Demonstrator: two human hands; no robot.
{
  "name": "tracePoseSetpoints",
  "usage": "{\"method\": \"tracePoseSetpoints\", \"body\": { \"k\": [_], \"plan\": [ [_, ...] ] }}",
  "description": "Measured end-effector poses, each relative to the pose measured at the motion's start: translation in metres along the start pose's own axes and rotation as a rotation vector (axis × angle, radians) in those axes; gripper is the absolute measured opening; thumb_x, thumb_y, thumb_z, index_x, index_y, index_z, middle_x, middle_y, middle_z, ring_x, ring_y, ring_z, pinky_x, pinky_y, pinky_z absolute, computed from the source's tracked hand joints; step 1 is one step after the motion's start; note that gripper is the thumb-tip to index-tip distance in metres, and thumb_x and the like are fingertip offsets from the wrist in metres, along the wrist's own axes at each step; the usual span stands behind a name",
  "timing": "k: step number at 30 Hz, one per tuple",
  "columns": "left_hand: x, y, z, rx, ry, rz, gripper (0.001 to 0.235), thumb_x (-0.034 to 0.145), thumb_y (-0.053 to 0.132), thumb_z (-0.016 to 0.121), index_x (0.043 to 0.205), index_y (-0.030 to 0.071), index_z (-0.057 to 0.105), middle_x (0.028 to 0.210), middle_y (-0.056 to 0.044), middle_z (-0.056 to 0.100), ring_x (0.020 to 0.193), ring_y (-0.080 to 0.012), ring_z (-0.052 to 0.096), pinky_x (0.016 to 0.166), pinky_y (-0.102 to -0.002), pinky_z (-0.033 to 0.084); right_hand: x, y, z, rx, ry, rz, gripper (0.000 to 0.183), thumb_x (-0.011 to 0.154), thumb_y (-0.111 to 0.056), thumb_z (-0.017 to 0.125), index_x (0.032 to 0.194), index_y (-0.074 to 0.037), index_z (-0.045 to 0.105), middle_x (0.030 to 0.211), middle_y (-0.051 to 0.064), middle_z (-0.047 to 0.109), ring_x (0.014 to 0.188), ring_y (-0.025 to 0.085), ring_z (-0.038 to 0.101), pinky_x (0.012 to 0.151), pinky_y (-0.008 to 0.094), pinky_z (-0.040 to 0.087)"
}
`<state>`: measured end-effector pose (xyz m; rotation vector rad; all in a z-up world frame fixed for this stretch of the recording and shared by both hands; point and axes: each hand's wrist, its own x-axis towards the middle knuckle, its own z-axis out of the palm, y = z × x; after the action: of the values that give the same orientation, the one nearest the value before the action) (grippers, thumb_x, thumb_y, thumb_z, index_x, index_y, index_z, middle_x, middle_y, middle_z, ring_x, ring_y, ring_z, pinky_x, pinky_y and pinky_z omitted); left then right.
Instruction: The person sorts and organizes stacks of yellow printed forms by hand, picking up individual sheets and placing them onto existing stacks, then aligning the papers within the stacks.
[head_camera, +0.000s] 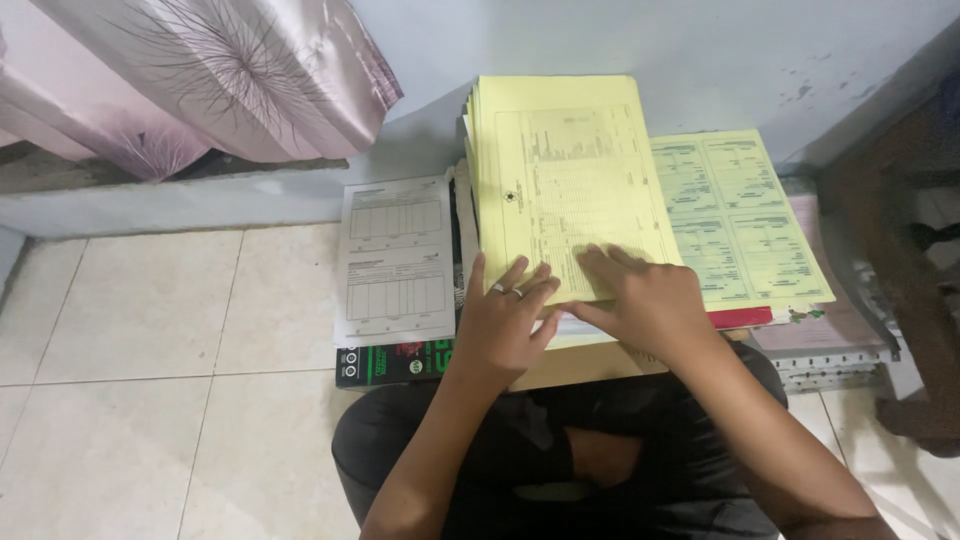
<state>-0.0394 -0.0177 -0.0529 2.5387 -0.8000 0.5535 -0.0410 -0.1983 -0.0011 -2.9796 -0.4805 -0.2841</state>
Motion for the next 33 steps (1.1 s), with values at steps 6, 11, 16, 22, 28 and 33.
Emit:
{"method": "tracePoseSetpoints", "body": {
  "k": [6,11,16,22,28,33],
  "plan": [
    [-0.002,-0.011,0.022,0.096,0.255,0.112,0.007,0.086,0.026,0.056,0.087,0.019,0.058,0.087,-0.005,0.069,0.088,-0.0233,0.066,0.098,-0.059,0.032,-0.004,0.019,-0.010,0.198,-0.049,-0.062,0.021,0.081,-0.026,0.058,0.096,-0.019,0.070,0.099,0.009,0.068,0.095,0.027,0.065,0.067,0.035,0.055],
    [0.007,0.003,-0.007,0.096,0.396,0.203,0.006,0.082,0.016,0.060,0.087,0.017,0.060,0.067,-0.005,0.063,0.069,-0.0201,0.066,0.089,-0.048,0.046,-0.004,0.049,-0.008,0.251,0.137,-0.080,0.012,0.080,-0.015,0.065,0.088,-0.009,0.071,0.078,0.015,0.069,0.071,0.024,0.068,0.084,0.033,0.052],
    [0.010,0.032,-0.026,-0.162,0.277,0.152,0.008,0.081,0.009,0.063,0.088,0.007,0.061,0.077,-0.002,0.067,0.073,-0.0151,0.063,0.080,-0.041,0.050,-0.010,0.095,0.012,0.346,0.207,0.120,0.029,0.070,0.003,0.067,0.098,0.001,0.066,0.109,0.015,0.065,0.075,0.021,0.066,0.054,0.024,0.054],
    [0.012,0.059,0.003,-0.385,0.235,0.292,0.004,0.082,0.005,0.064,0.083,0.006,0.060,0.087,-0.005,0.066,0.090,-0.0182,0.060,0.086,-0.036,0.047,-0.011,0.102,0.001,0.985,0.183,0.418,0.036,0.084,0.005,0.050,0.120,0.003,0.050,0.087,0.019,0.057,0.059,0.016,0.048,0.044,0.021,0.041],
    [-0.002,0.093,0.036,-0.495,0.180,0.461,0.009,0.086,0.009,0.064,0.089,0.009,0.055,0.092,-0.004,0.064,0.091,-0.0176,0.060,0.084,-0.036,0.052,-0.025,0.185,0.058,1.119,-0.206,0.848,0.057,0.092,-0.044,0.040,0.113,0.006,0.057,0.098,0.028,0.062,0.076,0.033,0.058,0.059,0.039,0.045],
    [-0.016,0.114,0.023,-0.571,-0.072,0.565,0.013,0.088,0.017,0.057,0.094,0.005,0.055,0.102,-0.008,0.063,0.104,-0.0228,0.058,0.102,-0.046,0.045,-0.035,0.187,0.042,1.063,-0.398,0.596,0.024,0.083,-0.004,0.055,0.101,0.006,0.069,0.063,0.020,0.066,0.041,0.020,0.049,0.034,0.026,0.033]
  ]
}}
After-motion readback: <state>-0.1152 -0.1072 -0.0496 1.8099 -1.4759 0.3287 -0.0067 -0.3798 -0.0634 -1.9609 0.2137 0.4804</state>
